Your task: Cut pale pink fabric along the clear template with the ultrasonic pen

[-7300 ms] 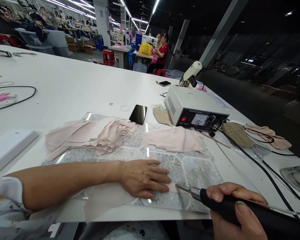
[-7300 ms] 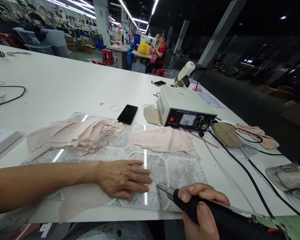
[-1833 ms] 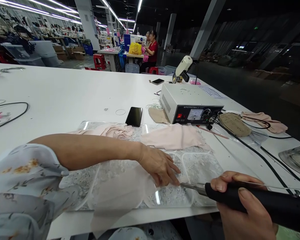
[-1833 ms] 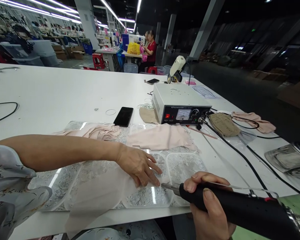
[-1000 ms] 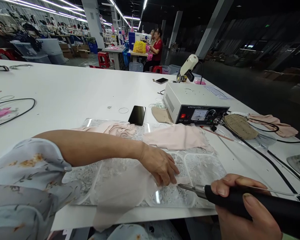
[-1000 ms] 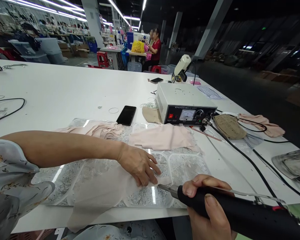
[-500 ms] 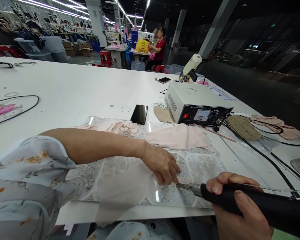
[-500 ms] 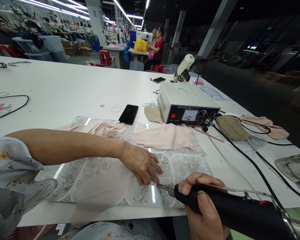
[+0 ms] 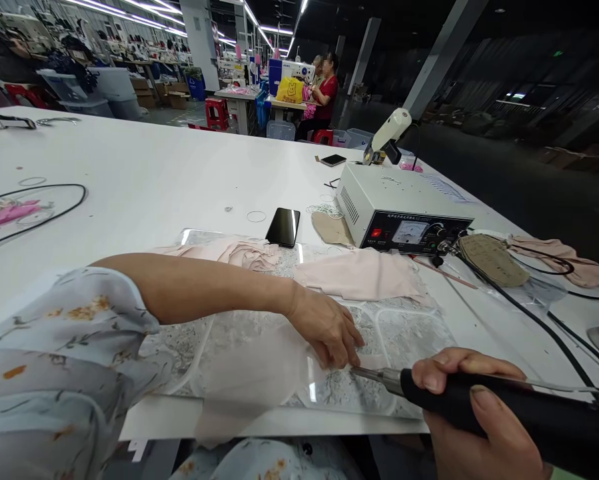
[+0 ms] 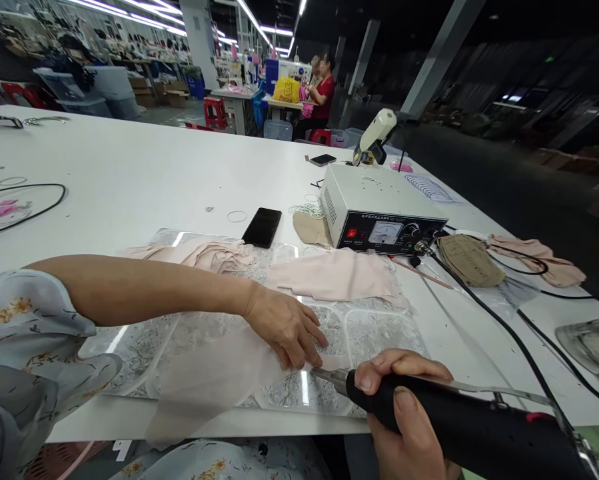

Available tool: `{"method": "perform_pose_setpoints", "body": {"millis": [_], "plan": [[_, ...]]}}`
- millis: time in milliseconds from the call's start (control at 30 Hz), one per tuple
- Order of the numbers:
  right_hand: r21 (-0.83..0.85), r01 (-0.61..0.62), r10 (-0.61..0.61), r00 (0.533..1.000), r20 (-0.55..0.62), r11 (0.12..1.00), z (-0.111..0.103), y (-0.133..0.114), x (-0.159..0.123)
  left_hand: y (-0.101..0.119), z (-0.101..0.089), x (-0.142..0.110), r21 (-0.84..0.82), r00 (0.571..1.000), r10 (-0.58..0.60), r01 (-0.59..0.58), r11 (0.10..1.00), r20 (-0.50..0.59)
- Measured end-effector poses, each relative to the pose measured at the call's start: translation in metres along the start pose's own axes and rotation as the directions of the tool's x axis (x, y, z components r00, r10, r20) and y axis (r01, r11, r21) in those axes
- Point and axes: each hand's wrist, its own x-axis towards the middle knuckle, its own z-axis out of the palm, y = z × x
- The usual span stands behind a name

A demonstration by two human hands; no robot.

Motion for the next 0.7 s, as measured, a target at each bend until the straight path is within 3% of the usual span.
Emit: {"method": "perform_pose_setpoints", "body": {"millis": [133, 300, 500, 700], "plan": [[0.013, -0.016, 0.016, 1.000, -0.014, 1.000, 0.0048, 0.0011, -0.0012, -0.0024, 0.0007, 0.0000, -0.005, 0.999, -0.037, 0.037, 0.999, 0.033], [0.009, -0.015, 0.015, 1.000, 0.004, 1.000, 0.0066, 0.0041, -0.0021, -0.0048, 0.0014, -0.0005, -0.022, 1.000, 0.019, -0.019, 1.000, -0.014], [0.010, -0.024, 0.024, 1.000, 0.014, 1.000, 0.0056, 0.0033, -0.0034, -0.0034, 0.0010, -0.0012, -0.130, 0.996, -0.057, 0.048, 0.990, -0.062], [-0.031, -0.007, 0.009, 0.997, 0.073, 0.999, 0.0003, 0.0051, -0.0042, -0.0034, 0.0010, -0.0023, -0.109, 1.000, -0.017, 0.016, 0.994, -0.012]]}}
